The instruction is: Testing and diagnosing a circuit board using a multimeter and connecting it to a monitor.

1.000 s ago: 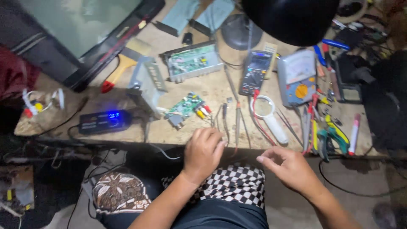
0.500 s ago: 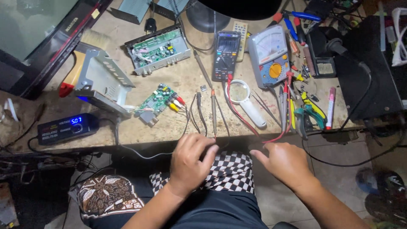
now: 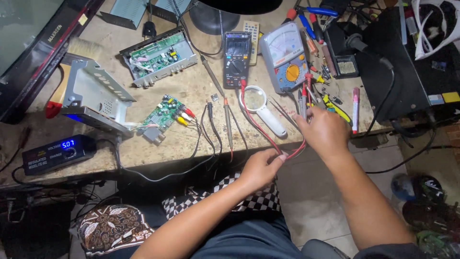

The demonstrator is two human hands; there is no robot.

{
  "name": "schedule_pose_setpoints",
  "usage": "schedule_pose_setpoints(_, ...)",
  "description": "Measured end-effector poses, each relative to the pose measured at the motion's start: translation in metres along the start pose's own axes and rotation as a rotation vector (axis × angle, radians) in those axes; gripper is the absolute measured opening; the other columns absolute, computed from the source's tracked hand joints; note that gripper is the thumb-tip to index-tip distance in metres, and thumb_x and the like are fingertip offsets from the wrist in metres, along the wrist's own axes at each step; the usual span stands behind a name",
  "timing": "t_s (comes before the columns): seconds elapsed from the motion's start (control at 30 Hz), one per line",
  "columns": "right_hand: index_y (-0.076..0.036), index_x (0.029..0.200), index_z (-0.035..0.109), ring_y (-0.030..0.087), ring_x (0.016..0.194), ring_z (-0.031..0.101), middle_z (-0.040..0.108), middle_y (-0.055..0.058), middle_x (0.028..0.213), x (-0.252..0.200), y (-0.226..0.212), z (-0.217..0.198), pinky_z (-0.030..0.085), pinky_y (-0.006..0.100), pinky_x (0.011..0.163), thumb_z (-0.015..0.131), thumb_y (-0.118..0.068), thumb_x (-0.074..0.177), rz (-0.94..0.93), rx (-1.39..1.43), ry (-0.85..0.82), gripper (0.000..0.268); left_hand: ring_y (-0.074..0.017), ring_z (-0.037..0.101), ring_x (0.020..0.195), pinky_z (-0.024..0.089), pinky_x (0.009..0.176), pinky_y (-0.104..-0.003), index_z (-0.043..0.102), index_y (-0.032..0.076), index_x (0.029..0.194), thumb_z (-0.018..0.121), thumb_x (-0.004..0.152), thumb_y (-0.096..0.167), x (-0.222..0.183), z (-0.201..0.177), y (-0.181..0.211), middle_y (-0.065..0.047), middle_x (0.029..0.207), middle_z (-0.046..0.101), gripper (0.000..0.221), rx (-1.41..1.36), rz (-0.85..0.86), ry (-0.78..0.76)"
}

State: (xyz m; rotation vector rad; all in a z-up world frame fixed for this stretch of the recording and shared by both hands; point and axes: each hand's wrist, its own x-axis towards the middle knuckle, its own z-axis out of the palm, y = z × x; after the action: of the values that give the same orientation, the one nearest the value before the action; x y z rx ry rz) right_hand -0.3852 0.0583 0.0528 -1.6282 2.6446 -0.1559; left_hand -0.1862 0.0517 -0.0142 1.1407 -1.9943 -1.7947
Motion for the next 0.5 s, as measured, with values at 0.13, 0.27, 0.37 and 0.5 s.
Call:
schedule_pose_setpoints(0.13, -0.014, 0.099, 0.077, 0.036, 0.093, 0.075, 0.078, 0.009, 0.084, 0.007, 0.011, 0.009, 0.059, 0.052, 0.081, 0.073, -0.045, 0.086, 0.044, 0.109, -0.058, 0.034, -0.0406, 0.071, 0.101, 0.057, 0.086, -0.046, 0.076, 0.011, 0.102, 0.06, 0.1, 0.04, -0.009, -0.007, 0.012, -0.018, 0.096, 0.074, 0.033, -0.064, 0.099, 0.043)
schedule_pose_setpoints(0.27, -0.011, 0.102, 0.076, 0.031, 0.092, 0.074, 0.077, 0.006, 0.086, 0.004, 0.02, 0.005, 0.057, 0.045, 0.076, 0.078, -0.037, 0.083, 0.061, 0.294, -0.051, 0.032, -0.0212, 0.074, 0.098, 0.057, 0.089, -0.038, 0.078, 0.011, 0.109, 0.063, 0.101, 0.034, -0.023, -0.004, 0.025, -0.013, 0.092, 0.079, 0.029, -0.389, -0.021, 0.011)
schedule_pose_setpoints(0.37, -0.011, 0.107, 0.074, 0.028, 0.077, 0.074, 0.074, 0.005, 0.075, -0.002, 0.037, 0.007, 0.058, 0.043, 0.072, 0.076, -0.032, 0.086, 0.062, 0.338, -0.074, 0.03, -0.0202, 0.076, 0.093, 0.059, 0.088, -0.036, 0.079, 0.011, 0.106, 0.063, 0.101, 0.03, -0.028, -0.018, 0.029, -0.013, 0.087, 0.08, 0.025, -0.425, 0.026, 0.031)
schedule_pose_setpoints(0.5, -0.013, 0.119, 0.072, 0.032, 0.079, 0.074, 0.073, 0.007, 0.075, -0.031, 0.031, -0.035, 0.058, 0.048, 0.073, 0.077, -0.029, 0.083, -0.018, 0.23, -0.028, 0.04, -0.0114, 0.066, 0.07, 0.056, 0.064, -0.025, 0.079, 0.008, 0.099, 0.065, 0.101, 0.027, -0.036, -0.03, 0.048, -0.008, 0.068, 0.072, 0.023, -0.552, 0.068, 0.074)
